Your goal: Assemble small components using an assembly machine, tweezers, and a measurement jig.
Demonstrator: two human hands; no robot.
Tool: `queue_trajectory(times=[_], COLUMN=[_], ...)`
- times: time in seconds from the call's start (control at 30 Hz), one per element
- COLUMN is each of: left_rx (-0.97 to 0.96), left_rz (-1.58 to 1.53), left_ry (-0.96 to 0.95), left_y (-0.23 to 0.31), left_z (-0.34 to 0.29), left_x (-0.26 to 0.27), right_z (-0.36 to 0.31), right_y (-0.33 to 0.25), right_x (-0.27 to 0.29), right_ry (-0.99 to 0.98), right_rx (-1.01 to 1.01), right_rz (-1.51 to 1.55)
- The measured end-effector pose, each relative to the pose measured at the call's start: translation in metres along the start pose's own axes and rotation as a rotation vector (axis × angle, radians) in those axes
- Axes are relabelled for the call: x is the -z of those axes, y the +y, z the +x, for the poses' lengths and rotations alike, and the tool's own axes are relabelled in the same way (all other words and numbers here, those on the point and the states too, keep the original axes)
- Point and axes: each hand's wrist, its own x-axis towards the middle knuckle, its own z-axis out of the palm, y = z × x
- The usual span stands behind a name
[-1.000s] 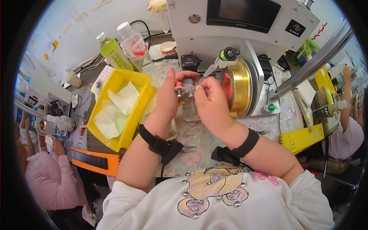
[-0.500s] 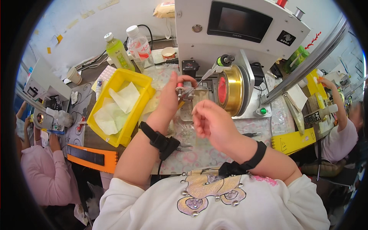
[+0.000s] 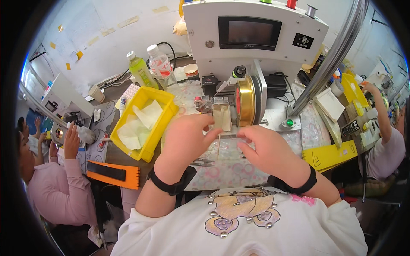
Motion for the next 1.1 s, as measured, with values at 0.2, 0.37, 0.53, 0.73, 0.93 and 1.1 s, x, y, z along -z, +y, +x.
queue_trajectory(times=[0.2, 0.37, 0.53, 0.73, 0.93, 1.1], left_rx=[0.592, 0.780, 0.868, 0.705, 0.398, -0.165], left_rz=[-0.465, -1.165, -1.787, -2.052, -1.656, -1.255], left_ry=[-0.215, -0.121, 0.021, 0.017, -0.108, -0.204], left_y=[-0.021, -0.025, -0.014, -0.010, 0.003, 0.006], left_z=[0.007, 0.019, 0.022, 0.018, -0.001, -0.003], left_x=[-0.038, -0.060, -0.072, -0.075, -0.050, 0.013], right_z=[-0.021, -0.024, -0.032, -0.051, -0.055, -0.058], right_y=[-0.007, -0.006, 0.004, 0.022, 0.040, 0.058], right_x=[0.027, 0.039, 0.047, 0.062, 0.071, 0.100], right_ry=[-0.188, -0.177, -0.159, -0.117, -0.038, 0.173], right_rx=[-0.007, 0.002, 0.006, -0.233, -0.313, -0.320], right_rz=[-0.143, -0.084, -0.058, 0.076, 0.019, 0.090])
